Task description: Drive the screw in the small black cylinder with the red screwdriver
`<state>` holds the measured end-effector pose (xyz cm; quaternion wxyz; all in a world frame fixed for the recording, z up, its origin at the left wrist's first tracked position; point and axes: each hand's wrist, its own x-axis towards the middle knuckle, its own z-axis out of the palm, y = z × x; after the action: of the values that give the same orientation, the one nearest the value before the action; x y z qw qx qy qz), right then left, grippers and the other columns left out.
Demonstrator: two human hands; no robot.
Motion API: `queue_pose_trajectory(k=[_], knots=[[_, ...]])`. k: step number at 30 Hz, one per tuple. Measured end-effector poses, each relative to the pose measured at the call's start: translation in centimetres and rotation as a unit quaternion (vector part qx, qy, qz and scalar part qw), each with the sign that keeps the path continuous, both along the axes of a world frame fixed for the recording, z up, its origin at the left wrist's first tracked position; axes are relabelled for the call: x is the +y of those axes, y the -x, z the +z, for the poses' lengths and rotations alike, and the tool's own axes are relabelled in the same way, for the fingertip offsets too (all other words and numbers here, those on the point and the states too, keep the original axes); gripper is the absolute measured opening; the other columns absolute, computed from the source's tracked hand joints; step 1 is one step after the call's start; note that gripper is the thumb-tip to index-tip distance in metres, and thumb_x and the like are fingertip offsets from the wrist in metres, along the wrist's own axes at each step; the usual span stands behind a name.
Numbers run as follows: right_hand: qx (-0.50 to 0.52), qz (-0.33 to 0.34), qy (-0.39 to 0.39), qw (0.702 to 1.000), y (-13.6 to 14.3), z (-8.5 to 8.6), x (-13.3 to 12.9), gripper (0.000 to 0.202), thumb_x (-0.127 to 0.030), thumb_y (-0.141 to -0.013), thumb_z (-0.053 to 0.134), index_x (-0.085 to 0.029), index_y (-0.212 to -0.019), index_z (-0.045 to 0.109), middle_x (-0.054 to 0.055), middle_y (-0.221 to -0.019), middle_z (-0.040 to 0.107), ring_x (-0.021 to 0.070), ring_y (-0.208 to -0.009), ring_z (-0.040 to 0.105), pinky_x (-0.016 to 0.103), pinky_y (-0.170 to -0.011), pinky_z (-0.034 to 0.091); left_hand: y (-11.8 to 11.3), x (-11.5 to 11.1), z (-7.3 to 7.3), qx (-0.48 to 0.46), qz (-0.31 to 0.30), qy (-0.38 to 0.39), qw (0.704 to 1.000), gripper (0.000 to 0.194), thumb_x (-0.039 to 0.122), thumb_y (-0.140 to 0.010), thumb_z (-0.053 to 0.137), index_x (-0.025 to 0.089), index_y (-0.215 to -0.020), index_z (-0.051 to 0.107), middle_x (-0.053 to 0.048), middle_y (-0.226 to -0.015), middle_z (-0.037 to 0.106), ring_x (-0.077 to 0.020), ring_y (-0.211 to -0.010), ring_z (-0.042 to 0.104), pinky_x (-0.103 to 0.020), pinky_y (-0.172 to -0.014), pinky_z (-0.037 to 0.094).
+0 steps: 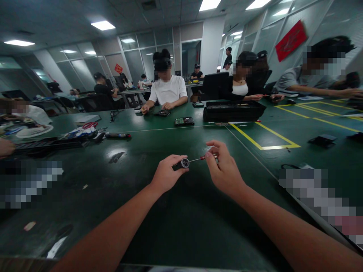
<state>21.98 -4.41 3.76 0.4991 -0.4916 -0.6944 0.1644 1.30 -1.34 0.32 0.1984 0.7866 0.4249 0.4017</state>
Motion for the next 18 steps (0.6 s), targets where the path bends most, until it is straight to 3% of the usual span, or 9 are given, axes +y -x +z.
queue_pose_trajectory(k=[4, 6, 8, 10, 18], knots=[[0.148, 0.037, 0.063, 0.986, 0.0, -0.6, 1.0, 0.023, -0.043, -0.092, 0.058, -0.02, -0.095, 0.063, 0.005, -0.085, 0.067, 0.0206, -0.079, 0.063, 0.036, -0.073, 0.049, -0.1, -0.1, -0.2, 0.016, -0.023, -0.007, 1.0, 0.043, 0.019, -0.081, 0.079, 0.024, -0.122, 0.069, -0.005, -0.117, 0.071, -0.0212, -0.109, 0.066, -0.039, -0.099, 0.051], [0.283, 0.031, 0.11, 0.952, -0.2, -0.9, 1.7, 0.028, -0.048, -0.09, 0.06, -0.021, -0.087, 0.065, 0.003, -0.077, 0.063, 0.0184, -0.072, 0.059, 0.034, -0.069, 0.049, 0.0, 0.0, -0.2, 0.026, -0.04, -0.033, 0.998, 0.043, 0.018, -0.082, 0.078, 0.025, -0.124, 0.068, -0.005, -0.117, 0.071, -0.0209, -0.11, 0.065, -0.039, -0.099, 0.051], [0.404, 0.055, 0.173, 0.897, -0.4, -1.2, 2.3, 0.027, -0.048, -0.084, 0.067, -0.021, -0.08, 0.063, 0.0, -0.07, 0.056, 0.0161, -0.064, 0.054, 0.032, -0.063, 0.049, 0.0, 0.2, -0.2, 0.026, -0.027, -0.055, 0.998, 0.043, 0.017, -0.083, 0.076, 0.026, -0.124, 0.068, -0.005, -0.119, 0.07, -0.021, -0.112, 0.064, -0.04, -0.099, 0.05], [0.444, 0.046, 0.163, 0.88, -0.5, -1.4, 2.6, 0.025, -0.046, -0.082, 0.071, -0.021, -0.08, 0.064, -0.001, -0.071, 0.056, 0.0149, -0.065, 0.053, 0.03, -0.063, 0.048, 0.1, 0.4, -0.1, 0.018, -0.004, -0.051, 0.999, 0.042, 0.017, -0.084, 0.076, 0.026, -0.123, 0.068, -0.005, -0.119, 0.07, -0.0212, -0.112, 0.063, -0.041, -0.1, 0.05], [0.269, 0.012, 0.072, 0.96, 0.2, -1.2, 1.3, 0.024, -0.045, -0.092, 0.061, -0.021, -0.094, 0.065, 0.002, -0.083, 0.066, 0.0175, -0.076, 0.062, 0.035, -0.073, 0.051, 0.0, 0.1, 0.1, 0.004, -0.008, -0.027, 1.0, 0.043, 0.019, -0.082, 0.078, 0.025, -0.123, 0.068, -0.004, -0.12, 0.07, -0.0209, -0.113, 0.064, -0.04, -0.103, 0.049]])
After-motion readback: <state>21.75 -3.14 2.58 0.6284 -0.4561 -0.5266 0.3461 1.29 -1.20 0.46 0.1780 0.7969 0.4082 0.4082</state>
